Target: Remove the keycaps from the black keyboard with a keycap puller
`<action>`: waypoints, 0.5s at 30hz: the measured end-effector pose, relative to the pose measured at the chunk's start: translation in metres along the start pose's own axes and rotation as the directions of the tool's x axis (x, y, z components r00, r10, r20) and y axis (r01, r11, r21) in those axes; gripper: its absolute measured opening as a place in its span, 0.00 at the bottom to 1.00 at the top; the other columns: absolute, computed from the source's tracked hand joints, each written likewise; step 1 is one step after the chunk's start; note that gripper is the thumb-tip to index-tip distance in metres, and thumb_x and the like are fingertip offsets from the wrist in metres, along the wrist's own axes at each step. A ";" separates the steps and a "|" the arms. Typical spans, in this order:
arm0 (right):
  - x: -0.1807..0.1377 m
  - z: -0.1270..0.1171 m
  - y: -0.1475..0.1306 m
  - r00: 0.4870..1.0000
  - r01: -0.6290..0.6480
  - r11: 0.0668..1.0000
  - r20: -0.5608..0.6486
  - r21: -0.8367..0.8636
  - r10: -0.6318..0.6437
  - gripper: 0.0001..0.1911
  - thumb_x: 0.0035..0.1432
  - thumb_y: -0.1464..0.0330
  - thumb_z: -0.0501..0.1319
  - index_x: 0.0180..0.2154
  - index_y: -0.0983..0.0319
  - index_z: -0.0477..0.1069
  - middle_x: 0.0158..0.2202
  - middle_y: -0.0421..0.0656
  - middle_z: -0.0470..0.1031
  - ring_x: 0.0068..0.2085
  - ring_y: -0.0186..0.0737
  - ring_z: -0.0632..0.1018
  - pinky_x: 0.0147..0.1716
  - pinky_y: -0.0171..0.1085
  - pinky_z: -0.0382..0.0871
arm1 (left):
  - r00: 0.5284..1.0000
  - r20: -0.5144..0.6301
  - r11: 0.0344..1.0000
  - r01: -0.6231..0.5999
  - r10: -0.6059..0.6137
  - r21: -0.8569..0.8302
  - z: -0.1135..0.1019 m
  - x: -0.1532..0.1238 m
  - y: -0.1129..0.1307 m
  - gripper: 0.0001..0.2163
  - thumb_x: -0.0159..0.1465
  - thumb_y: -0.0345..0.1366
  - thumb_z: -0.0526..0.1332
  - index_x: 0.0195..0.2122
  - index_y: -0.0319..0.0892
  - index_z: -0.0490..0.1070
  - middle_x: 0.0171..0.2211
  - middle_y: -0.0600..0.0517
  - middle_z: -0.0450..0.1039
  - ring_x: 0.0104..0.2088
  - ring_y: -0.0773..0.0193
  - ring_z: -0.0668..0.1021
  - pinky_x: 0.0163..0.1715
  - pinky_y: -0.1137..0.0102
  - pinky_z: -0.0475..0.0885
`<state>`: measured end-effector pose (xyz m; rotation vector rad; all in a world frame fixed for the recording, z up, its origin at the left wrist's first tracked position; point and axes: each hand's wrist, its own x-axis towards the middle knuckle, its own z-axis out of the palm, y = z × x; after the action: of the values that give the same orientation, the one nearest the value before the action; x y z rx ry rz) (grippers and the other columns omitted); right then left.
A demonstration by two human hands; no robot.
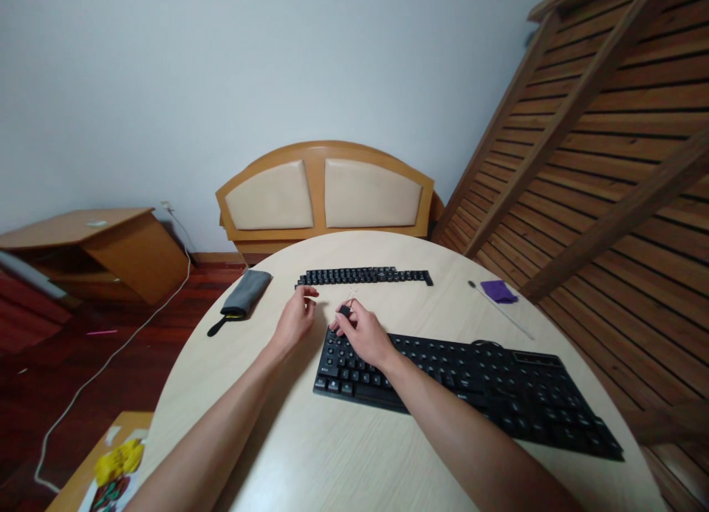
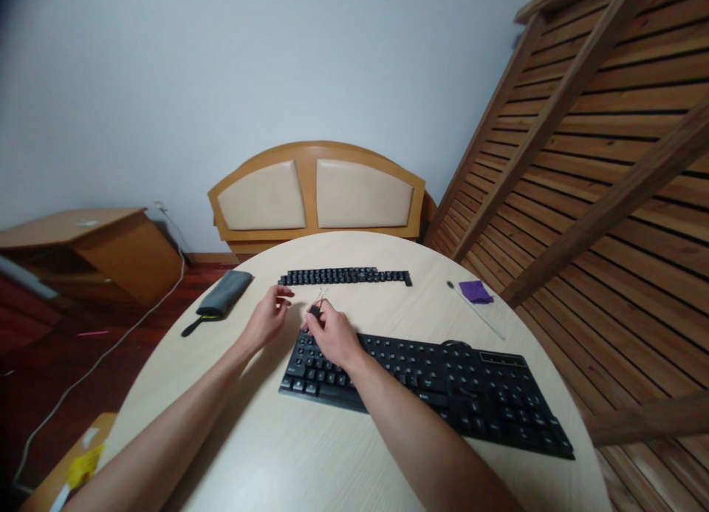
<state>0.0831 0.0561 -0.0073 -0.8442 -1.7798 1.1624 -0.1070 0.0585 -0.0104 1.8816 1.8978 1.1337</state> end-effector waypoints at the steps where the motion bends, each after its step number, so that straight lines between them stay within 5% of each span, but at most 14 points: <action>1: 0.002 0.000 0.000 1.000 0.000 1.000 -0.008 0.003 0.000 0.06 0.66 0.63 0.55 0.40 0.58 0.65 0.32 0.40 0.80 0.30 0.37 0.81 0.34 0.36 0.75 | 1.000 0.010 1.000 0.006 -0.005 -0.027 0.002 -0.007 0.004 0.12 0.65 0.24 0.48 0.46 0.40 0.65 0.45 0.46 0.76 0.39 0.64 0.80 0.40 0.69 0.75; 5: 0.002 0.000 0.000 1.000 -0.003 1.000 -0.026 -0.009 0.003 0.06 0.66 0.63 0.56 0.41 0.58 0.65 0.32 0.40 0.80 0.31 0.37 0.81 0.34 0.36 0.75 | 0.998 0.057 0.984 0.037 -0.027 -0.177 0.006 -0.040 0.017 0.11 0.69 0.28 0.48 0.49 0.42 0.64 0.48 0.45 0.75 0.47 0.62 0.79 0.48 0.66 0.74; 7: 0.001 -0.001 -0.004 1.000 0.000 1.000 -0.028 -0.028 0.000 0.06 0.66 0.64 0.56 0.41 0.58 0.66 0.33 0.41 0.80 0.32 0.38 0.81 0.34 0.36 0.75 | 0.984 0.180 0.971 0.047 -0.004 -0.236 0.002 -0.055 0.022 0.12 0.70 0.32 0.48 0.52 0.43 0.63 0.51 0.45 0.75 0.51 0.60 0.77 0.53 0.62 0.72; 10: -0.001 -0.011 -0.018 1.000 0.005 0.994 -0.022 -0.110 -0.008 0.06 0.65 0.64 0.57 0.41 0.58 0.69 0.34 0.41 0.80 0.32 0.39 0.81 0.33 0.35 0.74 | 0.934 0.324 0.979 -0.094 0.150 -0.182 -0.010 -0.065 0.026 0.16 0.69 0.33 0.50 0.57 0.45 0.63 0.57 0.45 0.70 0.58 0.57 0.72 0.61 0.58 0.66; 15: -0.007 -0.036 -0.042 0.994 0.019 0.983 0.105 -0.180 0.000 0.06 0.62 0.63 0.60 0.39 0.58 0.71 0.33 0.42 0.80 0.29 0.40 0.81 0.29 0.35 0.74 | 0.866 0.390 0.949 -0.304 0.313 -0.086 -0.024 -0.063 0.027 0.17 0.69 0.37 0.54 0.58 0.47 0.64 0.61 0.44 0.66 0.63 0.54 0.66 0.65 0.53 0.60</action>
<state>0.1142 0.0492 0.0385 -0.8928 -1.9965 1.0673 -0.0930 -0.0116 0.0017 2.2543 1.3906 0.7562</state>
